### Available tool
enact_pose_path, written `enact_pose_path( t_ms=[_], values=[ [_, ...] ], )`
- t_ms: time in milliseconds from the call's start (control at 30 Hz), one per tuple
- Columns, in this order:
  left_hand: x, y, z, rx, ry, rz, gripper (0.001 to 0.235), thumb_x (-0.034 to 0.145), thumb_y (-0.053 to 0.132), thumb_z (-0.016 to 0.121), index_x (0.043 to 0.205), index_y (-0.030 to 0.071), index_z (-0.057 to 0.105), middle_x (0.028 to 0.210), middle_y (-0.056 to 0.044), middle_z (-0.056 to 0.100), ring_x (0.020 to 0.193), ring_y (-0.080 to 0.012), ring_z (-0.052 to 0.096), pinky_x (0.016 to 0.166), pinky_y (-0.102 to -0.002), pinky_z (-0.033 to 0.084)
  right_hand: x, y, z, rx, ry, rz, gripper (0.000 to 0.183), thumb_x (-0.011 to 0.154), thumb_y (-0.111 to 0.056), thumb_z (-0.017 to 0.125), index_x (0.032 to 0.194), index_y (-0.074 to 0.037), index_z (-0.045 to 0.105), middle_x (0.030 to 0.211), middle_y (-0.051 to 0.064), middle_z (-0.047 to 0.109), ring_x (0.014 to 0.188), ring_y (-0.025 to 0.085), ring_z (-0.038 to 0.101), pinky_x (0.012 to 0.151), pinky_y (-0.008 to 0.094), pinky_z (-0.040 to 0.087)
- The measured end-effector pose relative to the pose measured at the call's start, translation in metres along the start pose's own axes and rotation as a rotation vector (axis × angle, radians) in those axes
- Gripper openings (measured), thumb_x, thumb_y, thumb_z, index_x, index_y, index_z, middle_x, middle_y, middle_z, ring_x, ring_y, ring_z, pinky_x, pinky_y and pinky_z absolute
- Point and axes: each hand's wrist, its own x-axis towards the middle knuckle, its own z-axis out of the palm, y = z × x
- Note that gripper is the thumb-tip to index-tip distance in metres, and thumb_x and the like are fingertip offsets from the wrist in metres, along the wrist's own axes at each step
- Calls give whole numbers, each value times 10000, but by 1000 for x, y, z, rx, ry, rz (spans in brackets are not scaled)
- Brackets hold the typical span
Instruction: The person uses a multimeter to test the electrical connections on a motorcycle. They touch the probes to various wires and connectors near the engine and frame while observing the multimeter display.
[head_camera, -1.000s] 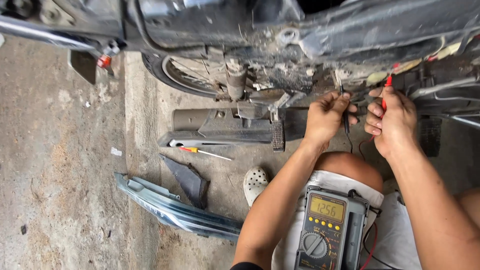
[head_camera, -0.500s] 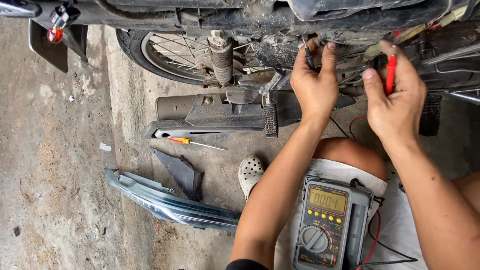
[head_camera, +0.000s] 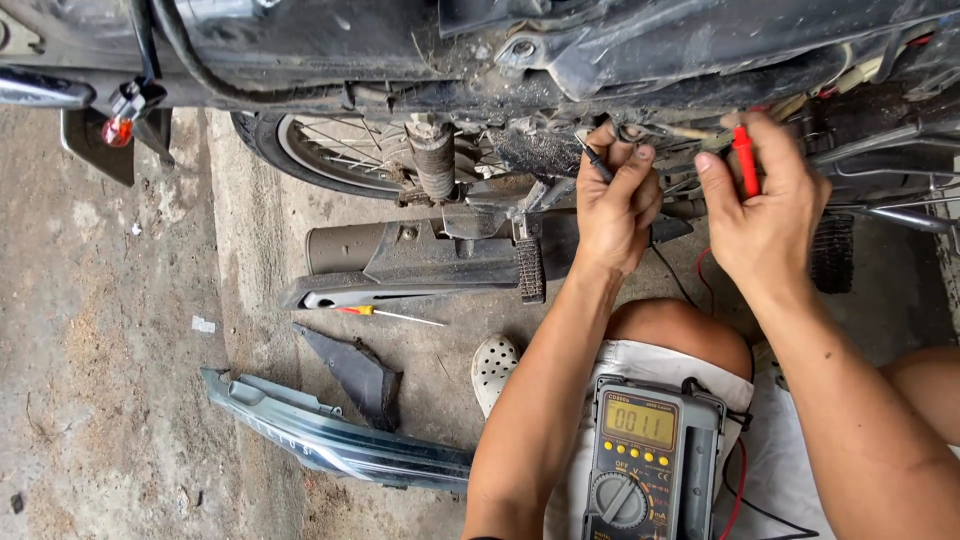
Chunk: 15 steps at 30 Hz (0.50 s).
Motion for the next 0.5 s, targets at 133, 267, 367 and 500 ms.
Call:
enact_pose_path(
  t_ms=[133, 267, 367, 500],
  values=[
    [-1, -6, -2, -53, -32, 13, 373, 932, -92, 555, 1227, 127, 496, 889, 54, 544, 476, -41, 218, 365, -193, 169, 9, 1, -3, -17, -41, -83, 252, 1114, -155, 833, 1264, 26, 741, 977, 115, 749, 771, 278, 657, 776, 421, 505],
    [4, -14, -15, -134, 67, -59, 571, 879, -152, 531, 1275, 259, 502, 963, 144, 615, 478, -34, 237, 389, -193, 190, 11, 6, -8, 84, -50, -39, 105, 1136, -49, 770, 1193, 31, 733, 1027, 139, 721, 892, 290, 656, 792, 403, 490],
    [6, -7, -14, -52, 54, -77, 475, 918, -76, 581, 1213, 290, 515, 858, 142, 495, 482, -15, 231, 377, -191, 153, 14, 13, -12, 126, -104, 96, 99, 1147, -85, 712, 1216, -14, 712, 1019, 97, 698, 904, 239, 623, 793, 376, 462],
    [9, 6, 4, 180, 136, -108, 433, 882, 135, 743, 1171, 244, 440, 701, 118, 307, 446, 5, 255, 358, -222, 161, 22, 7, -18, 192, -157, 242, 164, 1163, -159, 629, 1207, -33, 726, 995, 42, 700, 906, 166, 598, 783, 351, 464]
  ],
)
